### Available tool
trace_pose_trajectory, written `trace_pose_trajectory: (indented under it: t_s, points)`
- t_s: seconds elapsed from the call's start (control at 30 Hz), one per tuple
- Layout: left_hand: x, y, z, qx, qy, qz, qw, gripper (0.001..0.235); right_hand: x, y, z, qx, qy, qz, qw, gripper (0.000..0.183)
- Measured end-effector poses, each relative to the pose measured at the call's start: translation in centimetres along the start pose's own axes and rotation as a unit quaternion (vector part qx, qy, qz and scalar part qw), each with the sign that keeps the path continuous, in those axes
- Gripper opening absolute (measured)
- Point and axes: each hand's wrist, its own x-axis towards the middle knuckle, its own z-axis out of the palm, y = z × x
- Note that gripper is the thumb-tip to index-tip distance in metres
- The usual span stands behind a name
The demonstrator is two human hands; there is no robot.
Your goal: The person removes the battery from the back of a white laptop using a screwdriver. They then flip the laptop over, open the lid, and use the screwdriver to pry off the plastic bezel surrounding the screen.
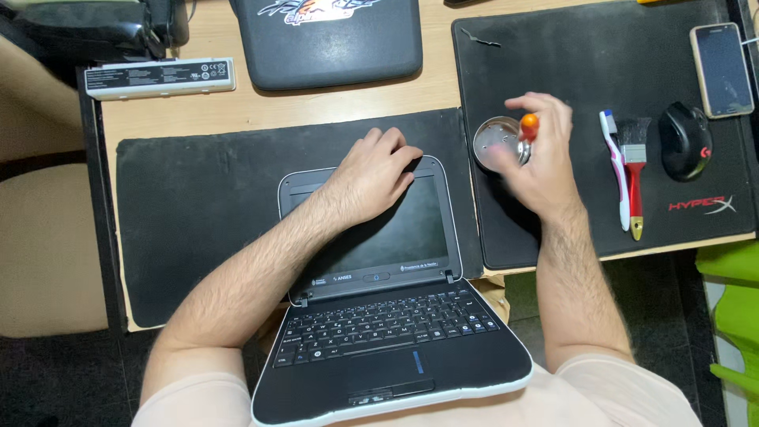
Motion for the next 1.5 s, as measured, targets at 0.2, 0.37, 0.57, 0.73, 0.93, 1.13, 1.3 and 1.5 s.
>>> trace_pose_trajectory:
  t_s: [0.2, 0.37, 0.57, 0.73, 0.93, 1.13, 1.3, 1.5]
  points:
    - [0.6, -0.6, -0.2, -0.086, -0.051, -0.041, 0.994, 0.043, -0.3, 0.0, 2.1, 0.178, 0.072, -0.026, 0.981, 0.036]
    - [1.9, -0.9, 0.8, -0.110, -0.071, -0.063, 0.989, 0.040, -0.1, -1.5, 5.0, 0.365, 0.052, 0.052, 0.928, 0.021]
    - [3.7, 0.2, -2.1, -0.150, -0.141, -0.097, 0.974, 0.038, 0.5, -3.9, 5.4, 0.351, 0.050, 0.120, 0.927, 0.084]
    - [4.0, 0.1, -1.9, -0.145, -0.147, -0.104, 0.973, 0.037, 0.4, -4.1, 5.4, 0.288, 0.040, 0.136, 0.947, 0.070]
    - [3.7, -0.1, -1.3, -0.143, -0.135, -0.107, 0.975, 0.038, 0.4, -4.5, 5.6, 0.259, 0.044, 0.126, 0.957, 0.069]
    - [3.4, 0.0, -1.5, -0.147, -0.129, -0.099, 0.976, 0.039, 0.2, -4.4, 5.8, 0.267, 0.051, 0.122, 0.954, 0.069]
    - [3.5, -0.1, -1.3, -0.138, -0.128, -0.101, 0.977, 0.040, 0.3, -4.6, 5.8, 0.269, 0.045, 0.129, 0.953, 0.069]
    - [3.4, 0.2, -1.6, -0.142, -0.122, -0.098, 0.978, 0.037, 0.5, -5.5, 5.2, 0.200, 0.010, 0.130, 0.971, 0.084]
